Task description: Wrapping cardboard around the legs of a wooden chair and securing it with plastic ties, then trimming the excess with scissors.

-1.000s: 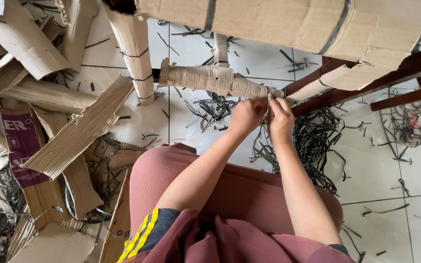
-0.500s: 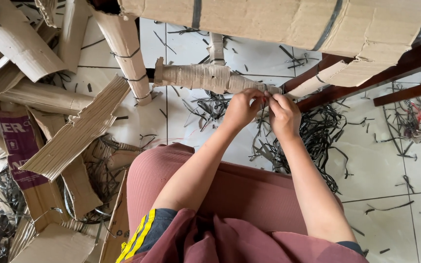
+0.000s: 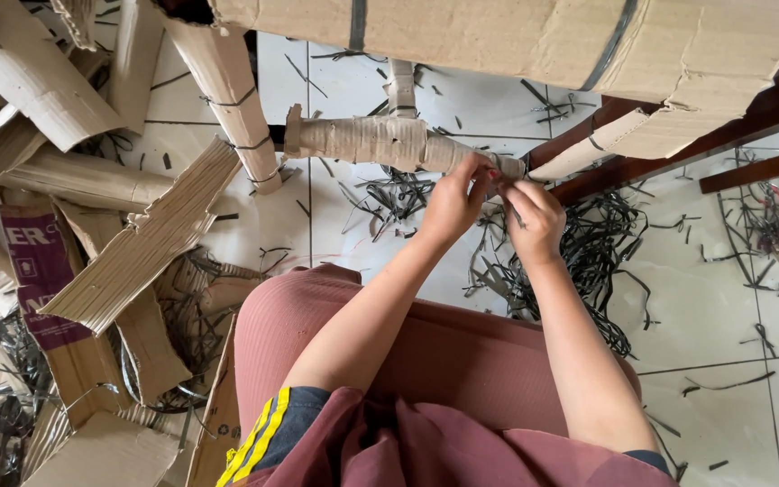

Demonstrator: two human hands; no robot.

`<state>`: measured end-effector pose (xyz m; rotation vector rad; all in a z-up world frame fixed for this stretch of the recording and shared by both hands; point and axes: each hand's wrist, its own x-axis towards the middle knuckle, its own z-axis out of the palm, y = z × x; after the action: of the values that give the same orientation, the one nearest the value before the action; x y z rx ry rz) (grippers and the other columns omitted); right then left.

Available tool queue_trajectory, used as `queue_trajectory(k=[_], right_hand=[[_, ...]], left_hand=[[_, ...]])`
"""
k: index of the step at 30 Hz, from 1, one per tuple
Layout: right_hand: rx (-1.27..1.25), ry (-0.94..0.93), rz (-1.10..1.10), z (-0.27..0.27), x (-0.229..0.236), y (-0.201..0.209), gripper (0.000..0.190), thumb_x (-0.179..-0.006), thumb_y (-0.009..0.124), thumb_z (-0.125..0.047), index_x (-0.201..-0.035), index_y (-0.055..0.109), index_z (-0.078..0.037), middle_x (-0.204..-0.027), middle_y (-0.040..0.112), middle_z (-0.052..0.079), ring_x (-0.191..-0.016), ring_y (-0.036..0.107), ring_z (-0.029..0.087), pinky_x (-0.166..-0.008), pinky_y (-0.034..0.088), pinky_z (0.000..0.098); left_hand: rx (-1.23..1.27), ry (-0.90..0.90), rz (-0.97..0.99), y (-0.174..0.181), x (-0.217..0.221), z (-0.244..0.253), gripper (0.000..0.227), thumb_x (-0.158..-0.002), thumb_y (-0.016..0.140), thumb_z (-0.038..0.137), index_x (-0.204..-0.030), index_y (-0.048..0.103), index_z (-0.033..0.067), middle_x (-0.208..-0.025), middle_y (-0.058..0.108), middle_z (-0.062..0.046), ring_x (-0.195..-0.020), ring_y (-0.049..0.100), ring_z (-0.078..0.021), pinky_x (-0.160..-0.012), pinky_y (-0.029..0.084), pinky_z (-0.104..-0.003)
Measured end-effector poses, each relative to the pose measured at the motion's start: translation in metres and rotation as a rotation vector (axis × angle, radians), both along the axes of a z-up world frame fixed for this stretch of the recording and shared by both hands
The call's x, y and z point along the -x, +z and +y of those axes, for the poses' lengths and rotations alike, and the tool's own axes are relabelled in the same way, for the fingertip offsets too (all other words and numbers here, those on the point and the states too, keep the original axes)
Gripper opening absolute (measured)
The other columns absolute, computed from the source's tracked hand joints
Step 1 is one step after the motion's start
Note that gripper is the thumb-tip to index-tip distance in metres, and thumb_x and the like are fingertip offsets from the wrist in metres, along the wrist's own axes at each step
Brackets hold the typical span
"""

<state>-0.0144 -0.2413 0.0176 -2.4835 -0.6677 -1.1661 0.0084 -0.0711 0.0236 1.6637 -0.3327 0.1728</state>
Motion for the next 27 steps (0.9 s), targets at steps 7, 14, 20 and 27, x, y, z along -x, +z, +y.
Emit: queue_trajectory(k=[7, 14, 20, 27], right_hand=[[0.253, 0.029, -0.047, -0.006, -0.001, 0.019, 0.013, -0.099, 0.070, -0.004, -0.088, 0.074, -0.011, -0.107, 0.073, 0.002, -0.086, 0.070, 0.024, -0.070, 0.057, 0.0352], [0.210, 0.170, 0.211, 0.004, -0.009, 0.052, 0.012, -0.090, 0.074, 0.003, -0.089, 0.072, -0.008, -0.121, 0.069, 0.006, -0.094, 0.071, 0.031, -0.075, 0.060, 0.0420], [-0.257, 0.193, 0.417, 0.012, -0.012, 0.059, 0.016, -0.087, 0.085, 0.003, -0.090, 0.082, -0.013, -0.090, 0.077, 0.002, -0.082, 0.073, 0.024, -0.075, 0.057, 0.0337], [-0.242, 0.327, 0.423, 0.031, -0.010, 0.085, 0.021, -0.091, 0.074, 0.013, -0.096, 0.082, -0.006, -0.116, 0.076, 0.014, -0.087, 0.073, 0.031, -0.077, 0.058, 0.0441]], left_hand=[[-0.068, 0.045, 0.065, -0.006, -0.009, -0.009, 0.013, -0.098, 0.068, 0.028, -0.106, 0.071, 0.0185, -0.086, 0.077, -0.006, -0.088, 0.075, -0.0342, -0.079, 0.059, -0.048], [0.005, 0.036, 0.175, -0.019, -0.017, -0.016, 0.010, -0.095, 0.069, 0.024, -0.101, 0.076, 0.0210, -0.082, 0.078, -0.004, -0.085, 0.075, -0.0307, -0.078, 0.059, -0.045], [0.051, -0.001, 0.147, -0.018, -0.018, -0.013, 0.012, -0.092, 0.072, 0.021, -0.101, 0.076, 0.0148, -0.088, 0.079, -0.007, -0.095, 0.076, -0.0317, -0.086, 0.058, -0.047], [0.057, -0.024, 0.079, -0.015, -0.019, -0.007, 0.011, -0.091, 0.073, 0.019, -0.101, 0.077, 0.0156, -0.089, 0.080, -0.006, -0.095, 0.076, -0.0284, -0.086, 0.059, -0.044]])
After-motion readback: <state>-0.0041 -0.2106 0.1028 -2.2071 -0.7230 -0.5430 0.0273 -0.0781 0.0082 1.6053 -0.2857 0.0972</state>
